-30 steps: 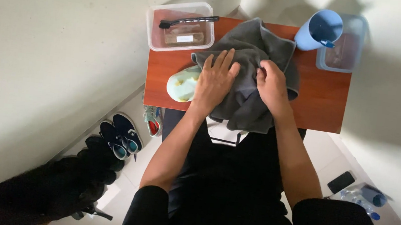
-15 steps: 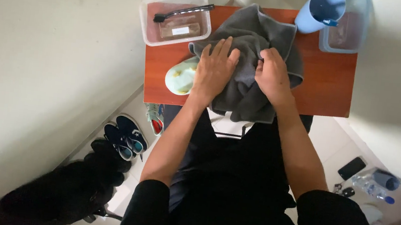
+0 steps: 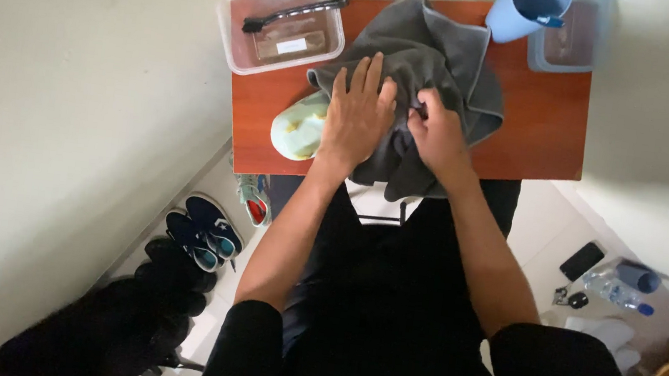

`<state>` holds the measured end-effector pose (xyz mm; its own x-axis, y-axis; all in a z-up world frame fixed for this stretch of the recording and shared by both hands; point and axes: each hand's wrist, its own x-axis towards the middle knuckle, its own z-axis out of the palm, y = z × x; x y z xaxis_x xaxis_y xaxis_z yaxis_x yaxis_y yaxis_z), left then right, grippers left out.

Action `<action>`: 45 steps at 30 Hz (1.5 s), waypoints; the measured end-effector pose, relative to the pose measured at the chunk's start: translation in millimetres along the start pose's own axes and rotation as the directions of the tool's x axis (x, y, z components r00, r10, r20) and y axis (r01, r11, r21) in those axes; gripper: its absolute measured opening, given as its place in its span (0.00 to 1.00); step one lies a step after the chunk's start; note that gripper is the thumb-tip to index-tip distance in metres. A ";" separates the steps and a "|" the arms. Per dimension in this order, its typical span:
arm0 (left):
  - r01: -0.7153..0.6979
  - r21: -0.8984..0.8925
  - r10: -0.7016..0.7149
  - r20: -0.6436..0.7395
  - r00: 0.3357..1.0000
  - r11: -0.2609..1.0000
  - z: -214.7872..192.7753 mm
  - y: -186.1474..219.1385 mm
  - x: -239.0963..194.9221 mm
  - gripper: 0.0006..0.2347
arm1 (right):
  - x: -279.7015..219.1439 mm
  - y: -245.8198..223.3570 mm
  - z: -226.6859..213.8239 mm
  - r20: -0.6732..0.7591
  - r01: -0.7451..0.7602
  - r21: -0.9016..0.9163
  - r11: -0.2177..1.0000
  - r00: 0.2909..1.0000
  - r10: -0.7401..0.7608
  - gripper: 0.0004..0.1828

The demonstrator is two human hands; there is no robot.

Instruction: The person scrubs the sole of a light green soccer cleat with a small rectangular tool, then wipes the shoe with a gray cloth. The person then uses a black brush to scrub the upper part of the cleat.

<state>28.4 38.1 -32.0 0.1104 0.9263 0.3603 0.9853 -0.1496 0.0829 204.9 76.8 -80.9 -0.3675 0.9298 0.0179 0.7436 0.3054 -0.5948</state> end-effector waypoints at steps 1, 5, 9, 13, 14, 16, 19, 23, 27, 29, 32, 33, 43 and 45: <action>-0.005 -0.005 0.005 0.005 1.000 1.000 0.0 0.3 -0.9 0.12 | -0.2 0.4 0.9 0.000 -0.009 0.000 1.000 1.000 0.009 0.14; -0.007 -0.026 0.008 0.051 0.999 1.000 1.1 -3.0 -1.1 0.11 | 6.5 -6.8 -7.2 -0.013 -0.003 0.099 0.995 1.000 0.004 0.08; -0.026 -0.082 0.045 0.249 0.968 0.996 -12.6 -9.4 3.6 0.10 | 4.5 -32.9 -37.3 0.164 -0.190 0.193 0.963 0.974 0.159 0.09; -0.053 -0.164 0.109 0.354 0.929 0.985 -21.5 -27.4 6.6 0.25 | -1.9 -63.2 -59.0 0.211 -0.346 0.268 0.899 0.932 0.296 0.11; -0.099 -0.071 0.115 0.292 0.949 0.993 -22.4 -30.8 5.8 0.21 | -6.4 -69.0 -62.7 0.147 -0.275 0.211 0.938 0.958 0.247 0.11; -0.138 0.025 0.128 0.231 0.964 0.990 -20.0 -37.4 4.0 0.17 | -14.1 -80.4 -63.1 0.088 -0.204 0.151 0.967 0.977 0.193 0.12; -0.119 -0.239 0.159 0.155 0.975 0.964 -18.1 -42.3 4.3 0.18 | -17.7 -79.9 -43.1 0.203 -0.085 0.045 0.995 0.976 0.074 0.19; -0.061 -0.332 0.102 0.110 0.989 0.941 -30.3 -36.1 7.0 0.09 | -11.7 -54.3 -16.6 0.140 -0.093 0.036 0.995 0.986 0.088 0.06; -0.080 -0.303 0.109 0.082 0.991 0.950 -31.8 -34.2 6.7 0.07 | -9.0 -40.3 4.8 0.014 -0.082 0.044 0.996 0.997 0.082 0.07; -0.074 -0.310 0.111 0.103 0.988 0.948 -34.5 -30.9 4.4 0.08 | -14.2 -42.3 5.7 0.017 -0.115 0.038 0.993 0.993 0.114 0.07; -0.057 -0.336 0.100 0.112 0.989 0.940 -37.7 -32.1 3.2 0.07 | -11.1 -57.1 -12.8 0.115 -0.177 0.079 0.981 0.979 0.168 0.11; -0.061 -0.365 0.102 0.095 0.990 0.929 -37.6 -31.6 3.7 0.07 | -10.3 -62.7 -23.4 0.197 -0.223 0.118 0.968 0.960 0.197 0.13; -0.026 -0.341 0.076 0.133 0.988 0.940 -26.5 -38.6 7.6 0.07 | -22.9 -87.1 -1.2 0.191 -0.085 -0.272 0.959 0.972 0.140 0.18; -0.041 -0.366 0.090 0.117 0.989 0.930 -31.5 -38.1 6.6 0.08 | -22.5 -89.1 5.4 0.193 -0.086 -0.243 0.966 0.972 0.135 0.14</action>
<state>-12.5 39.1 -3.5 0.2129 0.9433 0.2547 0.8638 -0.3035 0.4020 144.0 27.6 -32.6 -0.3645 0.9053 -0.2180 0.8858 0.2649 -0.3810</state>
